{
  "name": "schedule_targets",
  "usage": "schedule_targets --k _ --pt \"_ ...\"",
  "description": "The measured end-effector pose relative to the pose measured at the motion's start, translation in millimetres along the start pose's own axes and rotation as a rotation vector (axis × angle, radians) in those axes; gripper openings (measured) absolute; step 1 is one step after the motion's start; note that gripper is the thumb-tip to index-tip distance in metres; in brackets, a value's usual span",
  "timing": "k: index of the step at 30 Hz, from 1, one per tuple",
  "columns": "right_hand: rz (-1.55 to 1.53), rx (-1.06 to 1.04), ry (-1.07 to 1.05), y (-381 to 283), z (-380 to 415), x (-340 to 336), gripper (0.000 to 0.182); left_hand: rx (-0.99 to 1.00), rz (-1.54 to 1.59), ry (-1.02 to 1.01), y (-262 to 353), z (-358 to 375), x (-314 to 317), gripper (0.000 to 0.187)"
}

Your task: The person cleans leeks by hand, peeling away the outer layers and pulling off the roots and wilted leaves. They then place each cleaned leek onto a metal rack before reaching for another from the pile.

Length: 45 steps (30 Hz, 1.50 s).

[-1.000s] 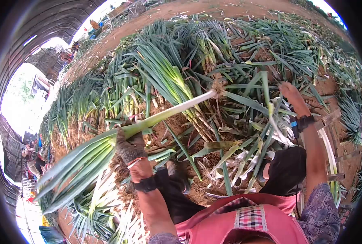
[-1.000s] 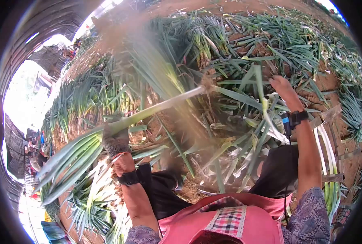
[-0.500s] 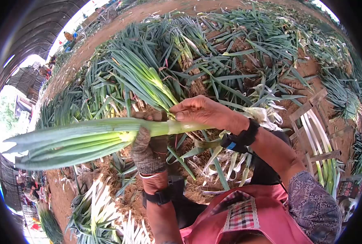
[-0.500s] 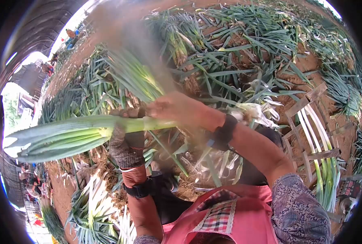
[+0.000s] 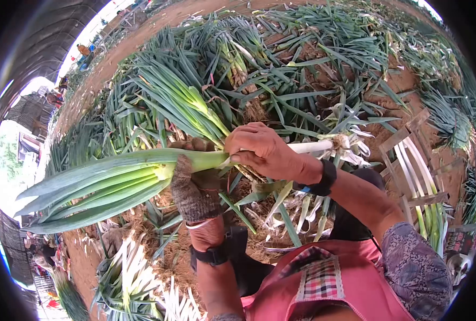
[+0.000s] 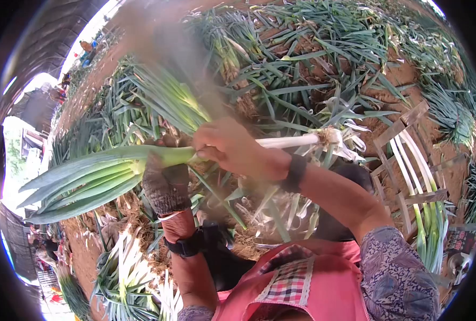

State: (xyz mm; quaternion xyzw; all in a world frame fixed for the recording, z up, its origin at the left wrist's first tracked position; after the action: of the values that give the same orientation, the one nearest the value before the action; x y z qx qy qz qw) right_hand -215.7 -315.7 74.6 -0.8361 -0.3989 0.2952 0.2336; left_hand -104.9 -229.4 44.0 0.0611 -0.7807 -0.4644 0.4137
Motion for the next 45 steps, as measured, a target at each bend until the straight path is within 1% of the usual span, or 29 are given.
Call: schedule_targets --k 2,3,5,6,7,8,11,14,16,17,18,19,20,21,23,24,26,27,30,31,34,36,38,40,41,42,43,44,45 --pt "-0.062 0.016 -0.004 -1 1 -6 0.008 -0.057 -0.012 0.170 -2 2 -17 0.024" --pt "-0.230 0.113 0.074 3 1 -19 0.006 -0.084 -0.016 0.256 -1 4 -27 0.023" --pt "-0.569 0.307 0.223 15 5 -44 0.003 -0.086 0.032 0.353 -4 3 -51 0.024" --pt "-0.699 0.348 0.346 31 11 -59 0.004 -0.087 0.054 0.401 -6 2 -65 0.024" --pt "-0.838 0.378 0.408 33 12 -68 0.007 -0.112 0.123 0.454 -8 3 -74 0.034" --pt "-0.978 0.406 0.471 35 12 -75 0.010 -0.120 0.130 0.481 -9 5 -80 0.034" --pt "-0.472 0.375 0.342 42 13 -93 0.008 -0.112 0.111 0.536 -6 8 -81 0.030" --pt "0.186 0.158 0.225 20 10 -60 0.016 -0.059 0.047 0.512 -4 10 -68 0.027" --pt "0.313 0.129 0.103 10 6 -19 0.033 -0.045 0.044 0.475 -4 13 -58 0.025" --pt "0.357 0.199 -0.029 -1 7 -3 0.033 0.031 -0.461 0.336 11 15 -38 0.024" --pt "0.401 0.139 -0.020 -3 6 7 0.035 0.076 -0.785 0.253 15 20 -27 0.023" --pt "0.555 0.110 -0.049 0 8 14 0.035 0.149 -1.100 0.191 19 28 -15 0.022" --pt "0.704 0.075 -0.070 3 9 19 0.036 0.175 -1.227 0.192 8 33 -27 0.023" --pt "0.686 0.083 -0.056 -1 4 19 0.035 0.191 -1.350 0.198 -5 34 -43 0.024" --pt "0.668 0.127 -0.080 -2 -1 22 0.031 0.182 -1.373 0.220 -15 25 -59 0.026" --pt "0.672 0.165 -0.114 2 0 25 0.028 0.262 -1.402 0.259 -14 24 -57 0.027" --pt "0.673 0.150 -0.136 1 0 31 0.025 0.419 -1.464 0.348 -12 22 -52 0.028" --pt "0.676 0.150 -0.147 2 1 33 0.024 0.278 -1.298 0.330 -16 17 -59 0.029" --pt "0.724 0.109 -0.131 0 2 36 0.027 0.208 -1.366 0.355 -7 22 -54 0.037" --pt "0.725 0.061 -0.093 -3 2 35 0.020 0.211 -1.476 0.354 9 28 -39 0.039" --pt "0.580 0.069 -0.035 4 5 23 0.014 0.146 -1.217 0.376 9 35 -38 0.036" --pt "0.384 0.137 0.055 12 8 6 0.007 0.167 -1.161 0.355 11 33 -47 0.029" --pt "0.223 0.312 0.154 34 14 -20 0.012 0.183 -1.111 0.338 16 22 -62 0.022" --pt "-0.311 0.522 0.347 63 30 -47 0.017 0.078 -0.490 0.302 11 8 -71 0.020" --pt "-0.563 0.679 0.414 84 42 -57 0.021 -0.043 0.106 0.267 4 2 -61 0.020" --pt "-0.570 0.719 0.508 76 43 -77 0.022 -0.006 0.144 0.274 14 2 -57 0.022" --pt "-0.594 0.737 0.617 74 52 -96 0.022 0.012 0.166 0.228 20 -1 -58 0.023" --pt "-0.640 0.797 0.705 92 67 -119 0.018 0.036 0.185 0.183 28 -5 -61 0.025" --pt "-0.688 0.851 0.799 108 82 -142 0.015 0.061 0.191 0.190 35 -5 -65 0.026"
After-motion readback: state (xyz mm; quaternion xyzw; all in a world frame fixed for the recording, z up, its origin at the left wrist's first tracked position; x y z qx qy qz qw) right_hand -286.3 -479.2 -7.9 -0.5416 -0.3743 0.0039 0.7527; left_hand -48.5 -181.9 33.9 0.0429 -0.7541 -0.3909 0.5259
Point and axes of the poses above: each hand's wrist, its own z-axis away from the middle knuckle, its own x-axis out of the palm, y = z × x, the point moved 9 cm from there along -z, towards the middle knuckle, and after that the axes turned 13 degrees about -z, right-handed, at the moved point
